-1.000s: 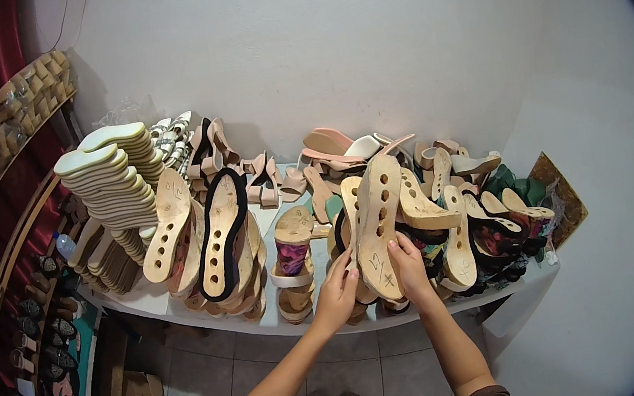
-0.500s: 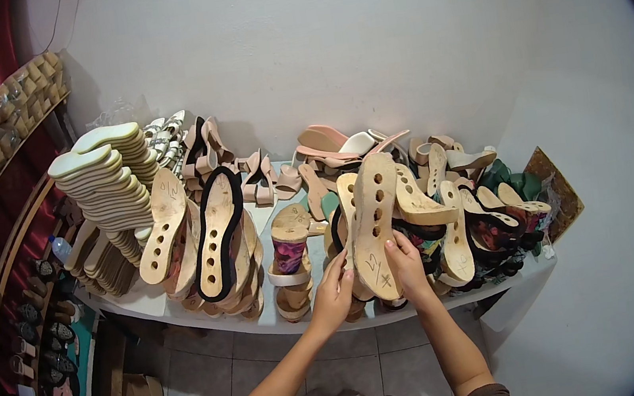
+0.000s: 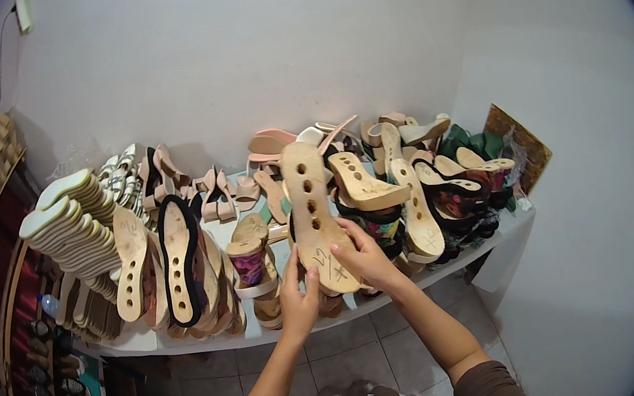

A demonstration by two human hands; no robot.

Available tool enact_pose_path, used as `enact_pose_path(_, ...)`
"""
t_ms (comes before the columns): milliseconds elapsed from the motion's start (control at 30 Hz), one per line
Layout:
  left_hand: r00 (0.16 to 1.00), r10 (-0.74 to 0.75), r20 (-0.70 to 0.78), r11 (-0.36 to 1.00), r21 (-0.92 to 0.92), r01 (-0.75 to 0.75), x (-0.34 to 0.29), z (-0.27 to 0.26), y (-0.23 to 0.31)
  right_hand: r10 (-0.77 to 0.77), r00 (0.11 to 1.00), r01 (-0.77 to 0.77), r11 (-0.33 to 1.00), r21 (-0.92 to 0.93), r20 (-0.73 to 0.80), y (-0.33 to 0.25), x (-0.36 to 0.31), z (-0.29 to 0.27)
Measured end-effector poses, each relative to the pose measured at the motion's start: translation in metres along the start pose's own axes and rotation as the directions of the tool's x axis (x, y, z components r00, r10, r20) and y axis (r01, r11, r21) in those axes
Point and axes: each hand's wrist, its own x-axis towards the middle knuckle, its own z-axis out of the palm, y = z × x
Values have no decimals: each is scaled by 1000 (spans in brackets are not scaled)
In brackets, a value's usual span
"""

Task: Picking up and inspecting various shoe components including lasts, soles, and straps on a factory workbench.

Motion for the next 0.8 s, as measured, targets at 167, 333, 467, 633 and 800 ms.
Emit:
enact_pose_path(167, 1000, -16, -22, 999, 46, 17, 5, 2, -7, -47, 999, 44, 992, -116, -23, 18, 7, -4)
enact_pose_path(333, 999, 32, -6, 969, 244, -30, 5, -1, -2, -148, 974, 117, 977, -180, -169, 33, -1, 0)
enact_pose_path(467, 990, 135, 48, 937, 318, -144, 4, 0, -10, -168, 972, 122, 959, -256, -162, 40, -3, -3)
enact_pose_path(633, 990, 131, 51, 921, 363, -140, 5, 0, -25, -199, 963, 135, 940, -314, -180, 43, 3, 0)
enact_pose_path(800, 993, 67, 96, 921, 377, -98, 4, -2, -36, -206, 961, 114, 903, -414, -183, 51, 5, -5)
